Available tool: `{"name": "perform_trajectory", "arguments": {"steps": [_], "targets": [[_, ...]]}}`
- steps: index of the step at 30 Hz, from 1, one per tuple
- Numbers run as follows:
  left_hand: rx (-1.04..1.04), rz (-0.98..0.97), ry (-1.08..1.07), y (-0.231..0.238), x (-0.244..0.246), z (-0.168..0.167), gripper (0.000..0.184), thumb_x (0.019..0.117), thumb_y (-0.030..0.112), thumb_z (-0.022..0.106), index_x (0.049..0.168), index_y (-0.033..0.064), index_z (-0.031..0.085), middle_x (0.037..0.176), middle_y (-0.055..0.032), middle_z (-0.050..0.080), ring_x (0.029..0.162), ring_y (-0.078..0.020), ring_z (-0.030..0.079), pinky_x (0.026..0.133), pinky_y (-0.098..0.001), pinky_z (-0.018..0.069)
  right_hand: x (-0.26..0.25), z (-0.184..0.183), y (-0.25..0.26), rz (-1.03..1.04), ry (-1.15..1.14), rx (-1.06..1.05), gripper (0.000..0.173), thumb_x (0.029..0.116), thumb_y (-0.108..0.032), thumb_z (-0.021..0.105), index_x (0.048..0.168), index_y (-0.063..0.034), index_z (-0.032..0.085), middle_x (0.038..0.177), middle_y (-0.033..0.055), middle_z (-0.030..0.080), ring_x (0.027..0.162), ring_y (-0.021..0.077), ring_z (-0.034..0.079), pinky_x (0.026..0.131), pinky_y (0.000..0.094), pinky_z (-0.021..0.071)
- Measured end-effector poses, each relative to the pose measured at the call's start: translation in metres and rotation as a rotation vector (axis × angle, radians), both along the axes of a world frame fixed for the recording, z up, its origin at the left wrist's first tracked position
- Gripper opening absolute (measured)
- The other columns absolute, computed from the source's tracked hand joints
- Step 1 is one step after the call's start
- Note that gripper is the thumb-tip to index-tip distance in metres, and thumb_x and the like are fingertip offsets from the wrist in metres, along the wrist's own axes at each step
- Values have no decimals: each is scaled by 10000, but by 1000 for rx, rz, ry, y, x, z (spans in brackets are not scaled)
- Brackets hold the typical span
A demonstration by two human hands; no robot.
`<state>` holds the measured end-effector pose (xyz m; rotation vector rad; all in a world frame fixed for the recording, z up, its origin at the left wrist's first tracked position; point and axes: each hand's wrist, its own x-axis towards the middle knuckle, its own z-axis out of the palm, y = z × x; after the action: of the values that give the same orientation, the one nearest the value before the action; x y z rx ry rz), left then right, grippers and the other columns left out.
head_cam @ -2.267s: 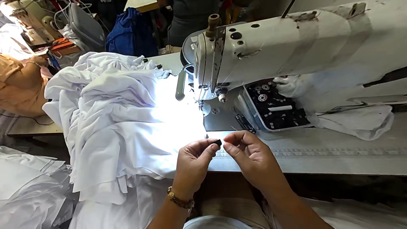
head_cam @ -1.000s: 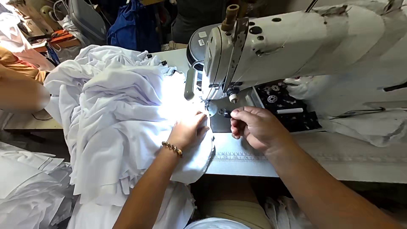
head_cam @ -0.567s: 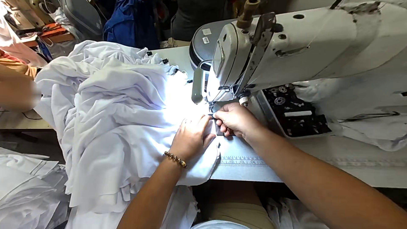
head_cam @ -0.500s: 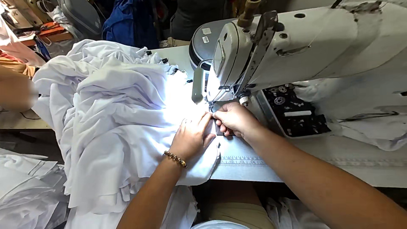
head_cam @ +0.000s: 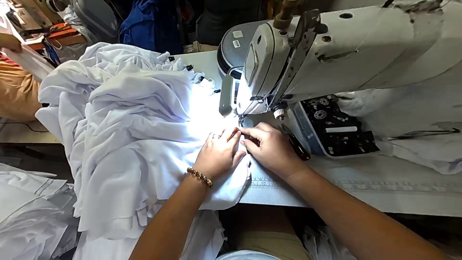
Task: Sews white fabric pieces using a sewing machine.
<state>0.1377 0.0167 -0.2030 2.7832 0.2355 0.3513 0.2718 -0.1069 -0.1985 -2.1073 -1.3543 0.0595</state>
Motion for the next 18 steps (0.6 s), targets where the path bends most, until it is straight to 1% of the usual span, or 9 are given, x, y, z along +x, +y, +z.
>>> {"name": "perform_trajectory", "arguments": {"steps": [2, 5, 8, 12, 14, 16, 18], "targets": [[18, -6, -13, 0, 0, -1, 496, 1017, 357, 567, 1397, 42, 617, 1468, -125, 580, 1367, -312, 535, 1123, -515, 406, -2, -7, -4, 30, -89, 6, 281, 984, -167, 615, 1195, -44, 754, 958, 182, 642, 938, 364, 636, 815, 525, 516], [50, -8, -46, 0, -1, -3, 494, 1014, 352, 562, 1380, 28, 628, 1437, -138, 605, 1347, -307, 558, 1109, -504, 426, -6, -8, -6, 27, -163, -71, 305, 1021, -190, 573, 1233, -43, 736, 1033, 212, 646, 1032, 415, 625, 841, 580, 499], [55, 0, -67, 0, -1, -3, 472, 1013, 326, 551, 1360, 19, 640, 1423, -134, 618, 1336, -295, 573, 1122, -492, 424, -9, -5, -5, 15, -208, -125, 307, 1032, -193, 571, 1254, -42, 721, 1075, 218, 650, 1053, 435, 620, 827, 604, 487], [56, -17, -66, 4, 1, -3, 462, 1010, 303, 542, 1356, 15, 642, 1419, -133, 621, 1332, -300, 577, 1101, -501, 439, -14, 0, 0, -20, -191, -169, 296, 1041, -197, 567, 1239, -39, 720, 1065, 221, 648, 1056, 436, 623, 825, 614, 483], [54, -15, -21, 9, 5, 0, 480, 1024, 323, 526, 1390, 26, 619, 1455, -123, 598, 1373, -305, 541, 1129, -502, 411, -14, 2, 3, -44, -171, -178, 295, 1041, -186, 570, 1249, -36, 716, 1064, 231, 649, 1054, 439, 625, 830, 619, 476], [36, -4, 59, 14, 11, 4, 514, 1043, 353, 500, 1441, 37, 575, 1513, -118, 545, 1428, -304, 479, 1175, -502, 350, -13, 2, 5, -66, -142, -151, 292, 1034, -173, 568, 1245, -43, 724, 1041, 233, 647, 1022, 438, 630, 835, 624, 470], [7, 23, 111, 20, 18, 6, 538, 1053, 389, 493, 1466, 49, 551, 1548, -108, 507, 1459, -298, 436, 1203, -502, 308, -12, 1, 1, -68, -127, -101, 290, 1023, -156, 563, 1234, -44, 727, 1013, 233, 649, 988, 437, 639, 830, 632, 470]]}}
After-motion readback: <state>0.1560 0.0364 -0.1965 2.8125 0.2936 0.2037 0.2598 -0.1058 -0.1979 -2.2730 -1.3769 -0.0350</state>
